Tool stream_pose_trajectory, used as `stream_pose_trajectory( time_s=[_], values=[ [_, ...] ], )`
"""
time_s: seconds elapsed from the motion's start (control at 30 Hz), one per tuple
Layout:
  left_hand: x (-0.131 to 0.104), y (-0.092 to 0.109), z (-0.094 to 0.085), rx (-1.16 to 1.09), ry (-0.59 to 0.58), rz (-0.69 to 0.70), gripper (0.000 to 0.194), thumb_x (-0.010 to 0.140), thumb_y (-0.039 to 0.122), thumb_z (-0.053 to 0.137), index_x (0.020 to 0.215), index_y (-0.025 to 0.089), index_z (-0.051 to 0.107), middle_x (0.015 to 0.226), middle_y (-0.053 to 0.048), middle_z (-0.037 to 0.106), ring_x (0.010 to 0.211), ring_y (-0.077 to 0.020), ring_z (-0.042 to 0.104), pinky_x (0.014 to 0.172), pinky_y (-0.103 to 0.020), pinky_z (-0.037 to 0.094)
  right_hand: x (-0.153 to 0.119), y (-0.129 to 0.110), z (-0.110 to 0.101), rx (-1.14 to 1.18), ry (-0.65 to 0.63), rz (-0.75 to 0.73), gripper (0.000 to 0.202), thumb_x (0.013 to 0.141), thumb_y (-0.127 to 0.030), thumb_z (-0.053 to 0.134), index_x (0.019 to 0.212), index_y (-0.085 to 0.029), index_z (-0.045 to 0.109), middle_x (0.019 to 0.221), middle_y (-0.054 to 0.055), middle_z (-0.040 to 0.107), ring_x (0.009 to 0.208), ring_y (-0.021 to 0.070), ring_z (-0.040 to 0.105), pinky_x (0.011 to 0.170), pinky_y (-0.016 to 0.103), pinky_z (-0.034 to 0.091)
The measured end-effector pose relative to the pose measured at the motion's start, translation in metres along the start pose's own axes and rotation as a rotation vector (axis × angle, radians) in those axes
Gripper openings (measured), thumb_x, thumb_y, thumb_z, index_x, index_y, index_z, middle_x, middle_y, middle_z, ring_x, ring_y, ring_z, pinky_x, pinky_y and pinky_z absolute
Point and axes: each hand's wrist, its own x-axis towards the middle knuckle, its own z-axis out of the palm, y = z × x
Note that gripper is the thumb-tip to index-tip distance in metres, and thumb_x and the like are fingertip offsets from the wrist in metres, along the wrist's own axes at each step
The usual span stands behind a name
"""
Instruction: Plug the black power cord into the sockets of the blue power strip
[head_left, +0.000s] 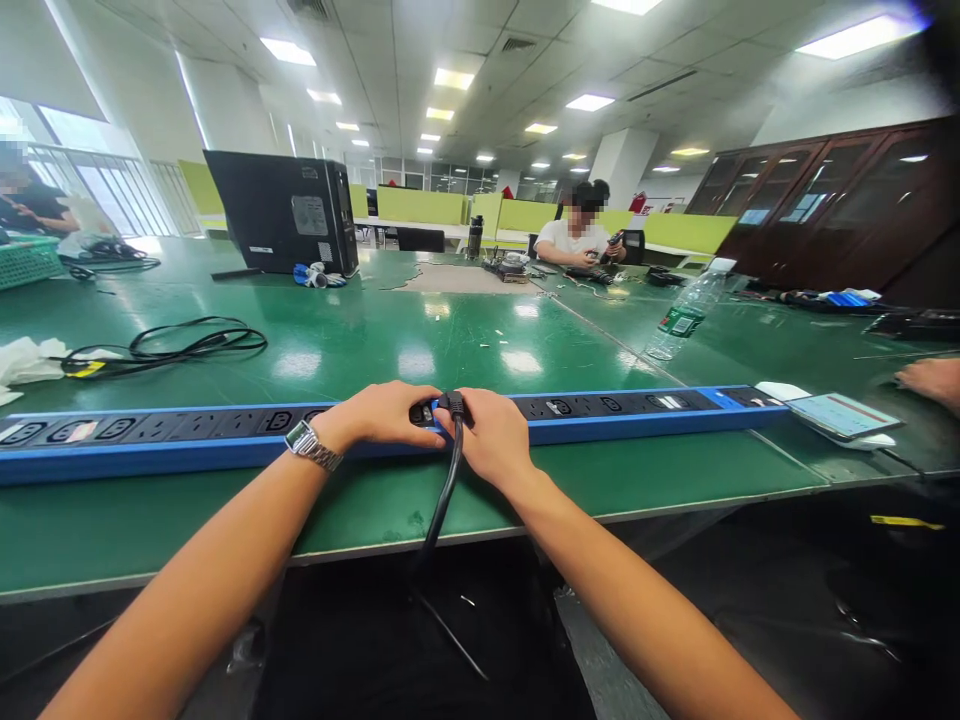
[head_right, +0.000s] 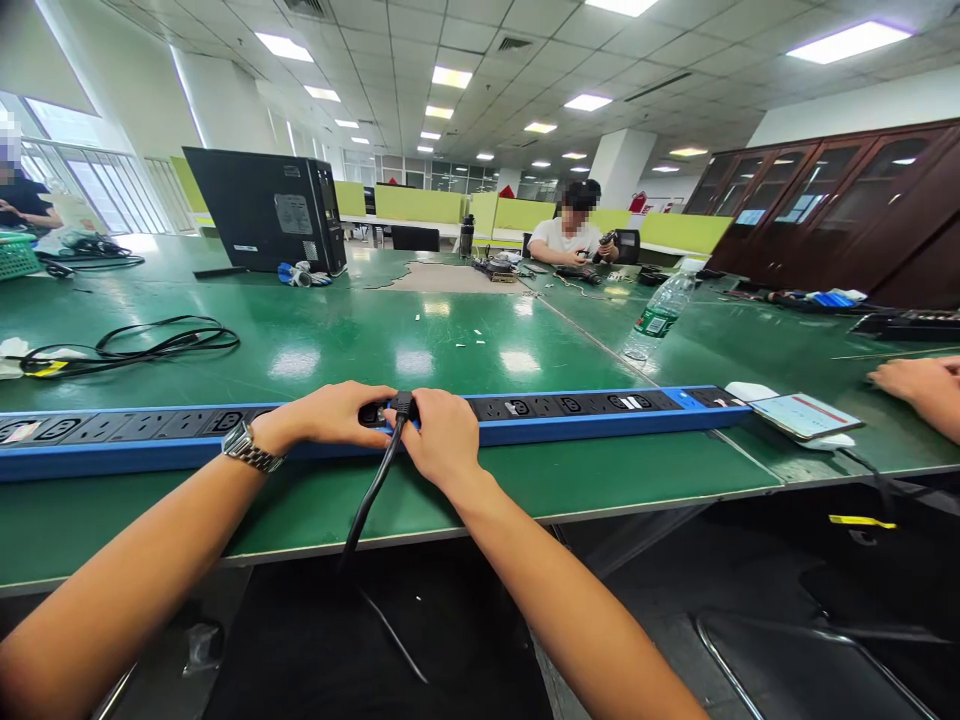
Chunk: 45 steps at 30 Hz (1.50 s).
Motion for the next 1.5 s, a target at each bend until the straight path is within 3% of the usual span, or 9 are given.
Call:
stream_pose_trajectory(
  time_s=[0.4,0.63,0.87,1.0,1.2,1.33,1.5],
  values=[
    [0.000,0.000,0.000,-0.005,0.010,0.004,0.063,0.074,0.069,0.056,0.120,0.026,0.061,0.101,-0.003,0.071,0.083,-0.0233,0.063,0.068,-0.029,0.043,-0.001,-0.001,-0.001,0.034,0.007,-0.006,0.038,0.097,-0.051,0.042,0.092,-0.021,0.064,0.092,0.006,0.071,0.091,0.0212,0.061,0.075,0.031,0.036],
    [0.000,0.000,-0.001,-0.002,0.010,-0.007,0.064,0.073,0.070,0.057,0.118,0.025,0.062,0.100,-0.004,0.072,0.081,-0.0236,0.063,0.068,-0.029,0.043,0.001,-0.003,-0.002,0.096,0.045,0.120,0.040,0.096,-0.056,0.043,0.098,-0.024,0.066,0.089,0.004,0.072,0.084,0.0207,0.063,0.068,0.028,0.036],
    [0.000,0.000,-0.001,-0.011,0.004,-0.015,0.068,0.073,0.070,0.058,0.125,0.027,0.060,0.105,-0.004,0.072,0.086,-0.0245,0.064,0.070,-0.030,0.045,0.000,-0.004,-0.002,0.181,0.080,0.162,0.032,0.093,-0.048,0.047,0.094,-0.024,0.067,0.092,0.004,0.072,0.086,0.0204,0.063,0.074,0.028,0.040],
    [0.001,-0.001,-0.001,-0.020,-0.005,-0.020,0.073,0.073,0.072,0.057,0.132,0.029,0.056,0.113,-0.005,0.070,0.093,-0.0256,0.065,0.079,-0.032,0.047,0.002,-0.003,-0.012,0.421,0.092,0.217,0.032,0.088,-0.041,0.047,0.071,-0.022,0.065,0.078,0.002,0.068,0.078,0.0184,0.060,0.072,0.028,0.042],
    [0.002,-0.002,-0.001,-0.018,-0.029,-0.042,0.075,0.073,0.072,0.057,0.135,0.030,0.054,0.117,-0.005,0.070,0.098,-0.0273,0.065,0.081,-0.033,0.048,0.013,0.008,-0.027,0.922,0.118,0.286,0.048,0.090,-0.054,0.039,0.075,-0.018,0.068,0.072,0.001,0.065,0.070,0.0158,0.059,0.069,0.027,0.045],
    [0.002,-0.003,-0.001,-0.021,-0.029,-0.045,0.076,0.072,0.071,0.057,0.135,0.029,0.054,0.116,-0.006,0.070,0.096,-0.0273,0.065,0.081,-0.033,0.048,0.014,0.016,-0.033,0.852,0.074,0.273,0.056,0.090,-0.062,0.038,0.077,-0.018,0.069,0.072,0.001,0.067,0.072,0.0156,0.060,0.070,0.027,0.045],
    [0.002,-0.004,0.000,-0.022,-0.027,-0.043,0.078,0.072,0.073,0.057,0.137,0.030,0.053,0.121,-0.006,0.068,0.101,-0.0289,0.065,0.082,-0.034,0.049,0.008,0.027,-0.046,0.692,0.115,0.177,0.033,0.084,-0.048,0.059,0.081,-0.019,0.073,0.081,0.001,0.071,0.079,0.0165,0.062,0.074,0.026,0.045]
  ],
)
